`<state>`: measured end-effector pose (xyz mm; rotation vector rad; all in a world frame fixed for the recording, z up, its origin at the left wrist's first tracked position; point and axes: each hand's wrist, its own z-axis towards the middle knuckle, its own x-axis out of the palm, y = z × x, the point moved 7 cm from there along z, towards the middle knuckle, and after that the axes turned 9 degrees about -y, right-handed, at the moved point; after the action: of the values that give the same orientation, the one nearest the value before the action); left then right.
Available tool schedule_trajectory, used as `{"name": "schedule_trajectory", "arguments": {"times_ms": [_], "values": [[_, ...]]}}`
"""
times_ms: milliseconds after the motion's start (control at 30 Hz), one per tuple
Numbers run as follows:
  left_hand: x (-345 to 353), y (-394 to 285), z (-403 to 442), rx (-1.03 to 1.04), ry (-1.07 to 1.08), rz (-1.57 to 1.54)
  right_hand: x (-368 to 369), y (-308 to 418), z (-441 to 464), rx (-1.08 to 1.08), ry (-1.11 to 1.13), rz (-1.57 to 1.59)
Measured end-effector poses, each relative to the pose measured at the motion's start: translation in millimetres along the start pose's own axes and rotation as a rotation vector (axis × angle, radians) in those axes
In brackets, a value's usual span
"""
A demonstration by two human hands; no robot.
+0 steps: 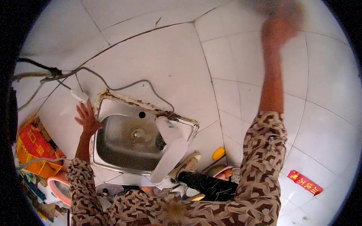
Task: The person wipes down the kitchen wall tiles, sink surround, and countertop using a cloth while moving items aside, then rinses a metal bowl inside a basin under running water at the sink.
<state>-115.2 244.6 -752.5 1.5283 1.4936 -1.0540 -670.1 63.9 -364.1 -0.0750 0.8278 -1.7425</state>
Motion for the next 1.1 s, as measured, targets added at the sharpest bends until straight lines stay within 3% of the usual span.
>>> {"name": "schedule_trajectory", "arguments": {"times_ms": [33, 67, 133, 200, 233, 300, 333, 433, 467, 533, 633, 700, 800, 867, 933, 1033, 1067, 1100], "values": [[6.9, 4.6, 0.8, 0.043, -0.039, -0.059, -11.2, -17.5, 29.6, 0.009, -0.152, -0.136], [7.4, 5.4, 1.0, 0.024, -0.032, -0.056, -10.3, -28.2, 46.2, 0.012, -0.090, -0.282], [4.8, 3.2, 1.1, 0.001, -0.010, -0.042, 31.4, -44.8, 45.5, -0.017, 0.249, -0.166], [5.5, 2.1, 1.6, -0.008, -0.014, -0.029, 58.1, -13.1, 21.2, -0.030, 0.065, -0.229], [4.5, 2.2, -0.5, -0.001, -0.009, -0.022, 57.0, 2.6, 18.5, 0.018, 0.099, -0.274], [4.6, 3.9, 1.7, 0.002, -0.025, -0.018, 77.6, 12.7, -13.9, 0.261, 0.154, -0.013], [7.3, 4.5, 0.4, 0.007, -0.027, -0.021, 88.9, 34.4, -41.6, 0.010, 0.212, -0.269], [4.9, 3.2, 1.3, 0.005, -0.022, -0.021, 112.3, 99.3, -125.8, -0.150, 0.354, -0.082], [4.7, 3.7, 0.8, 0.009, -0.008, -0.017, 129.6, 116.0, -157.0, -0.038, 0.493, 0.155], [10.7, 9.3, 3.5, 0.012, -0.051, -0.014, 135.3, 165.2, -202.7, -0.465, 0.599, -0.164], [0.1, 1.4, 1.3, -0.033, 0.054, 0.043, 174.6, 172.2, -265.0, -0.075, 0.771, 0.327], [-2.1, 1.7, -0.5, -0.019, 0.017, 0.009, 161.9, 154.8, -237.8, -0.209, 0.811, 0.169], [-4.1, 0.9, 3.4, -0.002, -0.019, 0.006, 116.6, 74.1, -145.9, -0.232, 0.479, 0.028], [-9.1, -3.5, -0.9, -0.020, 0.075, 0.029, 63.3, 5.2, -28.4, 0.100, 0.467, 0.013], [-7.7, -7.5, -1.2, -0.027, 0.091, 0.010, 14.3, -14.3, 29.2, -0.305, -0.055, -0.445], [-5.4, -4.2, -0.8, -0.015, 0.008, -0.009, 24.4, -8.0, 20.1, -0.097, 0.046, -0.097], [-0.4, 0.2, 0.5, -0.009, -0.012, -0.015, 52.0, 3.3, -7.3, -0.081, 0.211, -0.032], [2.0, 1.7, 1.4, -0.001, -0.027, -0.022, 75.9, 13.7, -34.4, 0.217, 0.385, 0.285]]}}
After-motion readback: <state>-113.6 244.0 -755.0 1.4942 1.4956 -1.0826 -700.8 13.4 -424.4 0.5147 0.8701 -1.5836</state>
